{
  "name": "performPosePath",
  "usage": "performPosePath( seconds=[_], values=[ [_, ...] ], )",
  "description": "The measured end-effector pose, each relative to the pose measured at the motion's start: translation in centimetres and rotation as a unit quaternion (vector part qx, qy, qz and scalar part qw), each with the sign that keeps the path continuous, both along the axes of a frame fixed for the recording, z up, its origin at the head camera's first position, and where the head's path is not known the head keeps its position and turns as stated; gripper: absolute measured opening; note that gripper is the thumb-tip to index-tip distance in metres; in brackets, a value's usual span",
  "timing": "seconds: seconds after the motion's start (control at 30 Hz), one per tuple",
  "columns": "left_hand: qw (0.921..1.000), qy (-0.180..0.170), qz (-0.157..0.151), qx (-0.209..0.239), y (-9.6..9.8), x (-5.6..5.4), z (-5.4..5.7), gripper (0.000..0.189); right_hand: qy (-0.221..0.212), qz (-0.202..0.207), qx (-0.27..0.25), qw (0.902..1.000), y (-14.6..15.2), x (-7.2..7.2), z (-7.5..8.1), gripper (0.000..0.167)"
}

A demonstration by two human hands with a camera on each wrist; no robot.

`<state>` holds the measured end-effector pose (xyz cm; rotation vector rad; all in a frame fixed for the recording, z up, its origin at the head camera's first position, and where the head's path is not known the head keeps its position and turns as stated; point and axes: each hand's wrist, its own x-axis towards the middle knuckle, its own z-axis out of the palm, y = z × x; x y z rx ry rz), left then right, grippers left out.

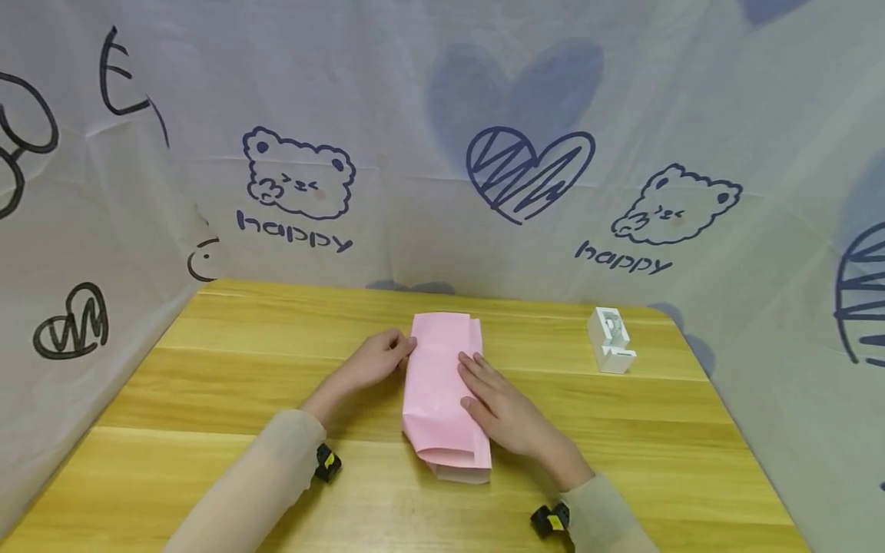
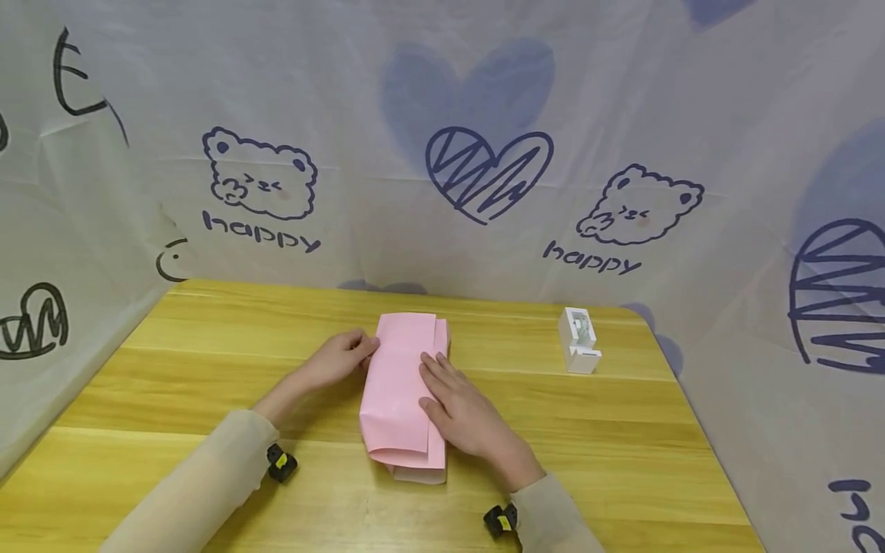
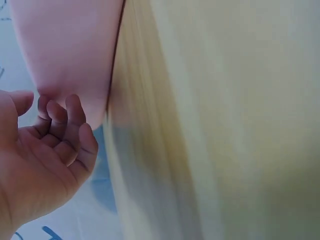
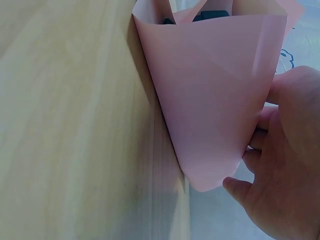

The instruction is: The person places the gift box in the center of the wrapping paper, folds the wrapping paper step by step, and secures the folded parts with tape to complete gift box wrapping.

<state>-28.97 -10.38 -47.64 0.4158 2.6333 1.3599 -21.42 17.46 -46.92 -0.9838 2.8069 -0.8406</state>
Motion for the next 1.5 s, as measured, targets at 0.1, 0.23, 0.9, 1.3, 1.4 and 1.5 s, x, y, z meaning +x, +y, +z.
performPosePath(
  seconds=[0.1,0.23,0.9,1.3,1.4,1.5],
  values=[
    [0.9999,-0.003,-0.014,-0.01,-0.2,1.4,0.4,0.04,0.001,-0.002,0.0,1.0,0.0,0.0,0.0,0.058],
    [0.9989,-0.012,-0.039,-0.023,-0.4,3.4,1.0,0.041,0.005,-0.004,0.003,1.0,0.1,-0.1,0.2,0.057],
    [0.9909,0.057,-0.091,-0.081,-0.9,9.1,0.6,0.018,0.005,-0.008,0.001,1.0,0.3,-0.2,0.1,0.059],
    [0.9621,0.118,-0.047,-0.241,0.4,11.4,-0.6,0.064,0.004,-0.005,0.0,1.0,0.2,-0.2,0.2,0.058],
    [0.9607,0.126,-0.026,-0.246,0.9,11.7,-0.8,0.069,0.001,0.0,0.0,1.0,0.1,-0.1,0.2,0.058],
    [0.9604,0.134,-0.003,-0.245,1.4,12.1,-0.9,0.074,-0.001,0.003,0.0,1.0,0.0,0.0,0.2,0.058]
  ],
)
